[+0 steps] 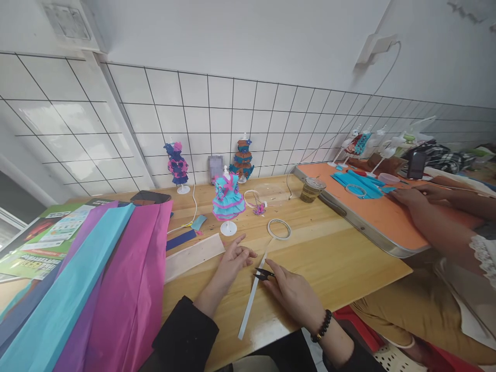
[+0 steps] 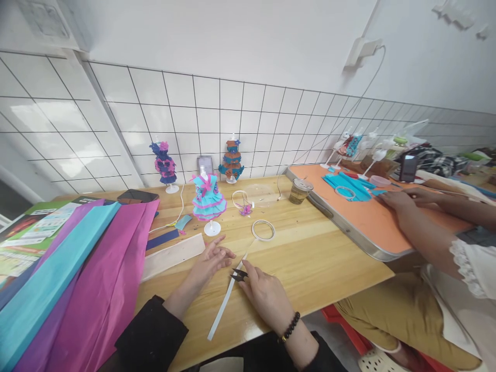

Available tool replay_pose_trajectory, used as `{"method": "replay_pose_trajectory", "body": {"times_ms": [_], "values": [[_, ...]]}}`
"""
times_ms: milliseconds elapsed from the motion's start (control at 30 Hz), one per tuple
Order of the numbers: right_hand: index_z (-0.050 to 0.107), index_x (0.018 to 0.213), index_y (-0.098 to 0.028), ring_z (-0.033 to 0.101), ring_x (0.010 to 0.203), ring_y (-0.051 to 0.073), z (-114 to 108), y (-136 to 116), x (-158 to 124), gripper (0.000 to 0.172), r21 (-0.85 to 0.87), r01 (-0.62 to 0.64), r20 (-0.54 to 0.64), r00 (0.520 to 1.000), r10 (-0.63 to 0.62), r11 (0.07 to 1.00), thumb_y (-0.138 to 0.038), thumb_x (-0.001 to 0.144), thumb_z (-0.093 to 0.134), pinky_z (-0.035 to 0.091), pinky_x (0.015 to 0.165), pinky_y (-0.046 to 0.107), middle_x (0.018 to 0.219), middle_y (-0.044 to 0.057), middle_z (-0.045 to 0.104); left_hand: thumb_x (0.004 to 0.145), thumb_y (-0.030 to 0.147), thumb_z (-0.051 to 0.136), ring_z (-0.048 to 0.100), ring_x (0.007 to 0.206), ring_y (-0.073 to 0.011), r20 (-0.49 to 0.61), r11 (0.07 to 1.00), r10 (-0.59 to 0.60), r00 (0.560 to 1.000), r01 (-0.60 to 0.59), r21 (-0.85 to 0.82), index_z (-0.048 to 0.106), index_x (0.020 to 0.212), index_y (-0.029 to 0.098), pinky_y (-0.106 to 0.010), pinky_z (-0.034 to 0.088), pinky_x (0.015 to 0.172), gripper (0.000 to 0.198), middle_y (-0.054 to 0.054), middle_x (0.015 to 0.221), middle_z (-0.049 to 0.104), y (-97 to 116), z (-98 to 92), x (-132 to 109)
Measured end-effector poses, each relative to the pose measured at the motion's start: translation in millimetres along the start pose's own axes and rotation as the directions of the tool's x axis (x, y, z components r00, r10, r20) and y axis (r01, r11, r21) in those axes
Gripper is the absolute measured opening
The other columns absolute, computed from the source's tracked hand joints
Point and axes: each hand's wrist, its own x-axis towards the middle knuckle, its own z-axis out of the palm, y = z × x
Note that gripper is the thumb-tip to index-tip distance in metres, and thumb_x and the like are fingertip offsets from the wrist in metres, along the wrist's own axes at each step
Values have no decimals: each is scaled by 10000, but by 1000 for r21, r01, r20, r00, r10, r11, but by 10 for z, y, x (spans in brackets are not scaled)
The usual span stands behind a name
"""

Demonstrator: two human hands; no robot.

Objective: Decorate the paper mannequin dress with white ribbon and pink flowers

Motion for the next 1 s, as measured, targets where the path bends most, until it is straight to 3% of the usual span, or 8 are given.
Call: {"method": "replay_pose_trajectory", "body": {"times_ms": [167,300,467,733,1000], "values": [[454,1057,-177,654,695,178,-13,3,-19,211,46,-15,4,1000,15,999,-308,902,398,469,568,260,873,75,661,750,409,611,510,1102,-242,35,992,-61,998,64,-109,317,1323,206,-376,442,844,675,-129,1089,587,3,95,16],[461,1017,-183,651,676,178,-9,4,-26,194,53,-18,-14,1000,19,998,-325,907,388,460,562,262,837,65,655,614,197,729,498,1115,-249,60,998,-40,997,43,-38,294,1329,238,-319,463,780,839,-140,1207,503,-98,128,110],[465,1015,-192,647,697,177,14,15,-40,181,37,-15,-5,1000,15,999,-322,902,406,459,576,262,847,56,647,550,39,664,513,1062,-219,29,998,-33,999,31,61,346,1302,231,-259,461,710,839,-134,1208,462,-202,138,203],[479,1037,-178,636,692,172,49,64,-52,189,8,32,-50,998,-32,999,-291,899,418,463,581,269,830,55,641,537,8,613,506,1020,-196,-36,985,-24,999,29,171,341,1303,236,-216,471,628,844,-134,1222,402,-261,148,273],[492,1051,-171,626,735,163,115,162,-142,207,32,106,-130,986,-101,994,-286,901,408,476,633,271,853,69,644,553,41,633,545,945,-170,-87,999,12,996,-8,50,357,1274,201,-317,464,794,789,-107,1124,479,-242,45,334]]}}
